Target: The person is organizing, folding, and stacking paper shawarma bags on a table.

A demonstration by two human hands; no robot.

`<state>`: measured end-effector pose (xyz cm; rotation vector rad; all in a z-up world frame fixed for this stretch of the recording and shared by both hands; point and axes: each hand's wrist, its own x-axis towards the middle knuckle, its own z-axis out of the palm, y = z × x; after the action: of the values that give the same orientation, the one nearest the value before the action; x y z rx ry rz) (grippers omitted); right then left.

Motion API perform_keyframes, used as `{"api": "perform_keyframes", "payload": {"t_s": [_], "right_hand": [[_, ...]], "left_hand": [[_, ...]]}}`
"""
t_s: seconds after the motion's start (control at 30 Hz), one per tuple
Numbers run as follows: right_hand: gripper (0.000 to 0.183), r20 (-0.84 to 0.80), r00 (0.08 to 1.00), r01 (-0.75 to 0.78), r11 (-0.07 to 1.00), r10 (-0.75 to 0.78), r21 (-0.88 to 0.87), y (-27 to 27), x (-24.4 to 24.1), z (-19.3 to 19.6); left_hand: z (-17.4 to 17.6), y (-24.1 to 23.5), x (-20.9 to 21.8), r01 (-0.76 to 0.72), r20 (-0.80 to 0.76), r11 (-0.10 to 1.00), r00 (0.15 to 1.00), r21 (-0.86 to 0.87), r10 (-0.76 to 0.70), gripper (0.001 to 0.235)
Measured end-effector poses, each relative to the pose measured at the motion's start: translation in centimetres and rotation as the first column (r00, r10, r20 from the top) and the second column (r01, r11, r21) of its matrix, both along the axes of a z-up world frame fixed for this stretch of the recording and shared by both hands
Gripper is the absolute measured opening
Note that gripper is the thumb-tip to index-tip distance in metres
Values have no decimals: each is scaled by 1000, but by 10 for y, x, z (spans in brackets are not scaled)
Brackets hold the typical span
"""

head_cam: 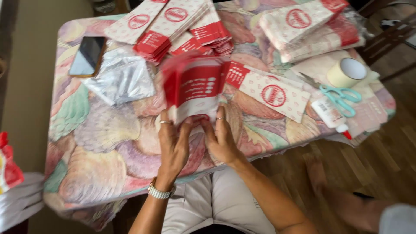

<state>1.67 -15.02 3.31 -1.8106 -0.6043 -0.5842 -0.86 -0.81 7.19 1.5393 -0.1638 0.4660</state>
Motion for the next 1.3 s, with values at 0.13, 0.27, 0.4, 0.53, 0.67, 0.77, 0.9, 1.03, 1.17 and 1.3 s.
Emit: {"api": "perform_keyframes", "payload": {"t_s": [0.13, 0.27, 0.4, 0.53, 0.67, 0.77, 0.9, 1.03, 1.17, 1.3], "right_hand": [[25, -53, 998, -35, 998, 38, 52, -24, 22, 29], [31, -480, 762, -546, 829, 435, -116, -63, 63, 69], [44, -656, 737, -649, 444, 165, -618, -57, 111, 49], [48, -281, 927, -358, 366, 247, -859, -54, 97, 57], [123, -514, 857, -494, 329, 30, -805, -46, 51, 110], [142, -598, 797, -554, 295, -83, -778, -51, 33, 111], [124, -572, 820, -531, 366, -4, -764, -57, 31, 100], [132, -534, 846, -500, 338, -6, -797, -59, 34, 94], [134, -519, 852, -474, 321, -68, -820, -66, 39, 83], [124, -544, 836, -489, 351, -72, -799, -67, 46, 69]], "left_hand": [[27, 5, -12, 109, -65, 985, 991, -137, -119, 43], [51, 14, -36, -399, 247, 913, 896, 86, 369, 65], [54, 45, -36, -297, 404, 805, 912, 514, 79, 53], [45, 63, -1, 24, 141, 517, 950, 856, -278, 94], [44, 67, 22, 302, -260, 193, 941, 933, -218, 131], [46, 64, 33, 458, -442, 123, 887, 881, -134, 128], [44, 64, 30, 458, -444, 129, 888, 880, -124, 114], [42, 62, 30, 428, -419, 60, 900, 902, -121, 111], [31, 61, 29, 486, -484, 15, 873, 874, -63, 118], [10, 61, 30, 496, -500, -64, 864, 866, -65, 108]]}}
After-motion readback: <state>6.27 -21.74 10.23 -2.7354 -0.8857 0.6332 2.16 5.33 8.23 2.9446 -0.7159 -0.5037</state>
